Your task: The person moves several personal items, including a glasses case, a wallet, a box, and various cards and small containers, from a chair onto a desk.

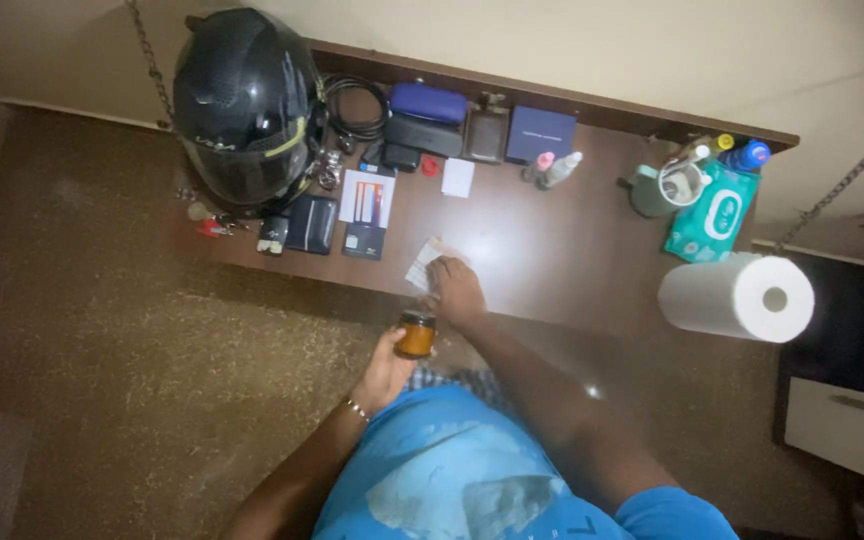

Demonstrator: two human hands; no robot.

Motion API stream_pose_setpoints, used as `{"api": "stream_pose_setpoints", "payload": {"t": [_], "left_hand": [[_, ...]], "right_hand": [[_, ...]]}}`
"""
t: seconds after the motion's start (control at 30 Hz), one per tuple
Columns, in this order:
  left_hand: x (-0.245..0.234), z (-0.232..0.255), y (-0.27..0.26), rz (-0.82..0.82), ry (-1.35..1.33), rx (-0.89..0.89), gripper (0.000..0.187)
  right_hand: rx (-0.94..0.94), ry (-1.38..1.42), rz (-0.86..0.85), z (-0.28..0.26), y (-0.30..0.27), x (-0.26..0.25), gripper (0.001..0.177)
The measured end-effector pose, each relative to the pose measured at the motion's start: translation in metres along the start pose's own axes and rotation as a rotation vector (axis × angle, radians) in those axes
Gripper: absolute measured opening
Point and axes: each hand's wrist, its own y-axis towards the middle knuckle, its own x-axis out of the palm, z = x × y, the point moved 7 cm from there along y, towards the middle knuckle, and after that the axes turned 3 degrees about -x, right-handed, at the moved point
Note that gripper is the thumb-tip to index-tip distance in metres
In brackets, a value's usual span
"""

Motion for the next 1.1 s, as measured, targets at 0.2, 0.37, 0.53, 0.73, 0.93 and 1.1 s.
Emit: {"api": "stream_pose_setpoints", "payload": {"t": [0.2,0.37,0.53,0.73,0.93,1.1], "left_hand": [[-0.016,0.021,-0.002,-0.021,0.048,-0.071,0.041],[-0.015,0.034,-0.006,-0.001,0.053,-0.108,0.040],[-0.007,0.037,0.001,0.025,0.018,-0.097,0.037],[0.011,0.020,0.019,-0.012,0.096,-0.194,0.044],[0.040,0.003,0.038,-0.026,0.224,-0.231,0.044],[0.087,-0.011,0.046,-0.179,0.062,-0.237,0.042]], "right_hand": [[-0.018,-0.150,0.050,0.013,0.002,0.034,0.038],[0.051,-0.107,0.021,0.023,0.005,0.035,0.026],[0.559,0.995,0.202,0.047,-0.023,0.019,0.033],[0.649,1.098,0.126,0.032,-0.081,0.029,0.053],[0.312,0.761,0.152,-0.026,-0.090,-0.043,0.049],[-0.175,0.352,0.279,-0.062,-0.096,-0.136,0.055]]}}
